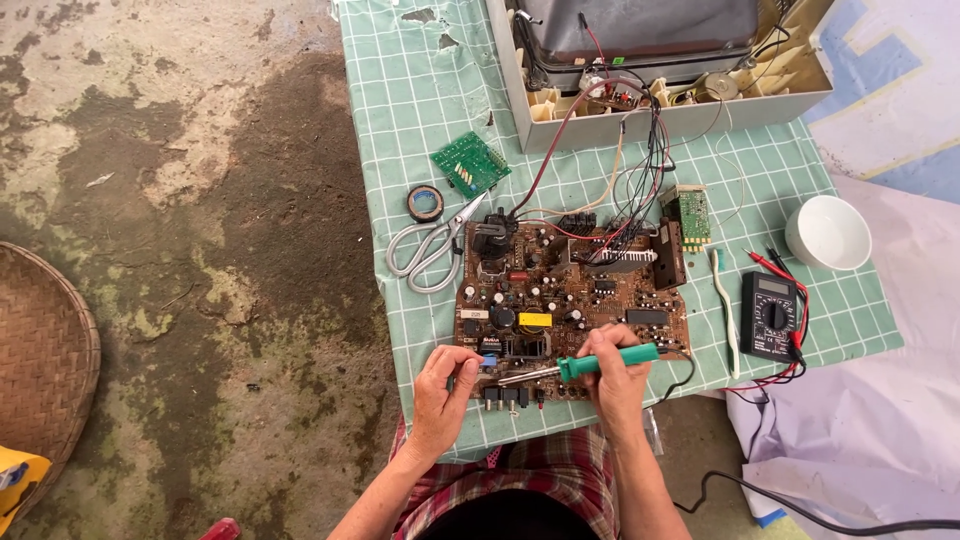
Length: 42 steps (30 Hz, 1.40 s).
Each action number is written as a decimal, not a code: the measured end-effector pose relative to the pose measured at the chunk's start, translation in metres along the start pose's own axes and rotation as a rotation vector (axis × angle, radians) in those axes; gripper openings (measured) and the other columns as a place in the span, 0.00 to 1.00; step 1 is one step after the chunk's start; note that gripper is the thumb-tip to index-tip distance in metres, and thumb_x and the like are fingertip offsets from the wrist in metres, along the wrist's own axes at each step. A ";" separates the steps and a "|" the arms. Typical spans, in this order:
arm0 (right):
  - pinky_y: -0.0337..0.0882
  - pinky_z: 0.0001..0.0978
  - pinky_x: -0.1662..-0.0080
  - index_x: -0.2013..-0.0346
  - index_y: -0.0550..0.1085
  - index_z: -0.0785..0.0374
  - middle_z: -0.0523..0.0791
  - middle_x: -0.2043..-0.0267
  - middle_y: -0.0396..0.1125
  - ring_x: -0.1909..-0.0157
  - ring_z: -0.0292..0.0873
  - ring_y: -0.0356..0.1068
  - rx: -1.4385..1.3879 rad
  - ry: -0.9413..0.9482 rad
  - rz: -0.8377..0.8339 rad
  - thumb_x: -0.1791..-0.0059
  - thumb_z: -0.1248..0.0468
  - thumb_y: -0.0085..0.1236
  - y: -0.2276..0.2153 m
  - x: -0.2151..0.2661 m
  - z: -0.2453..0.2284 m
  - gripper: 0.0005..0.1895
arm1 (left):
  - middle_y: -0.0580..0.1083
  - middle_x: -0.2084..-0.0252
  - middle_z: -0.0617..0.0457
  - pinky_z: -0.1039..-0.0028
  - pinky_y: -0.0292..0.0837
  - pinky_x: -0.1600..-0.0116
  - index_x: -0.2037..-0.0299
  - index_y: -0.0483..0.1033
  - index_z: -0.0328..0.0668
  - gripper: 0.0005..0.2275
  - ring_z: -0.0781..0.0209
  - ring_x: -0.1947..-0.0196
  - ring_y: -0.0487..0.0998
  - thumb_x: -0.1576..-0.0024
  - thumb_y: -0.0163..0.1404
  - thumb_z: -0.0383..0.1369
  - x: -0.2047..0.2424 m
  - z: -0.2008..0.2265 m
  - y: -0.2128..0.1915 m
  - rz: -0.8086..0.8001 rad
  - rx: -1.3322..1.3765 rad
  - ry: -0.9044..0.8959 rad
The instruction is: Soldering electronic components onto a main circuit board from a disassembled CRT television.
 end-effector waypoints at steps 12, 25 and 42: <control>0.63 0.17 0.85 0.75 0.70 0.56 0.43 0.74 0.68 0.85 0.30 0.62 0.004 -0.111 0.056 0.46 0.66 0.54 -0.001 0.009 -0.019 0.13 | 0.76 0.63 0.55 0.73 0.71 0.56 0.61 0.78 0.41 0.08 0.62 0.61 0.75 0.35 0.47 0.33 0.001 -0.001 0.000 0.003 -0.004 0.004; 0.51 0.24 0.85 0.75 0.66 0.57 0.45 0.77 0.61 0.86 0.35 0.53 -0.043 -0.227 0.446 0.47 0.67 0.49 -0.075 0.037 -0.030 0.11 | 0.75 0.64 0.55 0.75 0.69 0.60 0.62 0.77 0.41 0.05 0.63 0.64 0.73 0.37 0.50 0.31 0.002 -0.002 0.002 0.000 -0.018 0.013; 0.72 0.33 0.69 0.72 0.64 0.58 0.45 0.73 0.61 0.72 0.40 0.65 0.176 -0.476 0.460 0.47 0.65 0.50 -0.066 0.036 -0.047 0.10 | 0.74 0.66 0.56 0.77 0.70 0.62 0.63 0.77 0.41 0.03 0.66 0.68 0.71 0.38 0.51 0.29 0.002 -0.002 0.005 -0.014 -0.025 0.001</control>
Point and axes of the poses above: each hand's wrist, its own x-axis away from the middle knuckle, its own y-axis out of the palm, z = x × y, the point moved 9 cm from there along -x, towards the middle knuckle
